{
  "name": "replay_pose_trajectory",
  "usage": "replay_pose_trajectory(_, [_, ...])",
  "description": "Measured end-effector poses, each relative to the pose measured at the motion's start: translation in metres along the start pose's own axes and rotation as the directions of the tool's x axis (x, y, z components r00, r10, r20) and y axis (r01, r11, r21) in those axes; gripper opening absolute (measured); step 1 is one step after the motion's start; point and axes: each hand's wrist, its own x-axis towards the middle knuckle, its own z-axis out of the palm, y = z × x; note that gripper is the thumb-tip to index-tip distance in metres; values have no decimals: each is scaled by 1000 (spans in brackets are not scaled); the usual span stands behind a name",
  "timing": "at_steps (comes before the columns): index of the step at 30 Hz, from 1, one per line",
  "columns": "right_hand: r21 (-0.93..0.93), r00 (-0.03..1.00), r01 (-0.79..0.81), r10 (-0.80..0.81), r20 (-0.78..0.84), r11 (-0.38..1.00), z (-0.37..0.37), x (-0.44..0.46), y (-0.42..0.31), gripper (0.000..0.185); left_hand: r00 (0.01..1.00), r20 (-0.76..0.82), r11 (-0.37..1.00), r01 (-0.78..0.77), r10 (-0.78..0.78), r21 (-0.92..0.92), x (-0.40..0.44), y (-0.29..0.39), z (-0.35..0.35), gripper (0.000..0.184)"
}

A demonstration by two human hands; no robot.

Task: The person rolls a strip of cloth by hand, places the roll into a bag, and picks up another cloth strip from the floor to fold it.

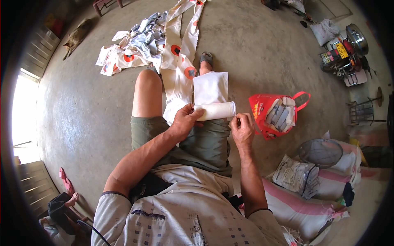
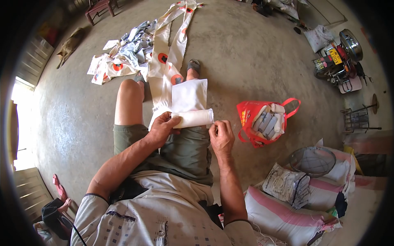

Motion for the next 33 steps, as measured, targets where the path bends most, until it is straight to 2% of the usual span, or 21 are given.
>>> replay_pose_trajectory(3, [-74, 998, -44, 41, -38, 996, -1, 3, 5, 13, 999, -34, 1000, -23, 22, -14, -1, 2, 3, 22])
replay_pose_trajectory(6, [67, 949, -317, 316, 21, 946, 3, -7, 25, 8, 1000, -14, 1000, -11, 11, 10, 1, 2, -2, 21])
replay_pose_trajectory(7, [198, 898, -439, 432, 80, 876, 2, -8, 25, 9, 1000, -10, 999, -13, 14, 29, 1, 4, -3, 21])
replay_pose_trajectory(9, [414, 754, -649, 612, 238, 639, -6, -8, 22, 15, 1000, 3, 998, -15, 15, 68, 0, 5, -1, 21])
replay_pose_trajectory(12, [451, 732, -673, 612, 298, 586, -19, 12, 1, 30, 1000, 20, 998, -13, 12, 66, 1, 5, 0, 22])
replay_pose_trajectory(13, [421, 746, -664, 581, 324, 618, -17, 15, -3, 44, 1000, 26, 997, -11, 9, 72, 0, 6, 1, 22])
replay_pose_trajectory(20, [357, 511, -860, 639, 575, 365, 5, 35, -9, 51, 998, 60, 994, -1, -6, 111, -4, 11, -1, 24])
replay_pose_trajectory(29, [509, 490, -844, 628, 605, 168, 16, 30, -2, 33, 980, 86, 982, 172, -179, 77, -7, 28, 1, 34])
replay_pose_trajectory(33, [603, 520, -796, 568, 637, 52, 16, 38, -2, 27, 977, 139, 983, 145, -160, 113, 3, 29, 2, 37])
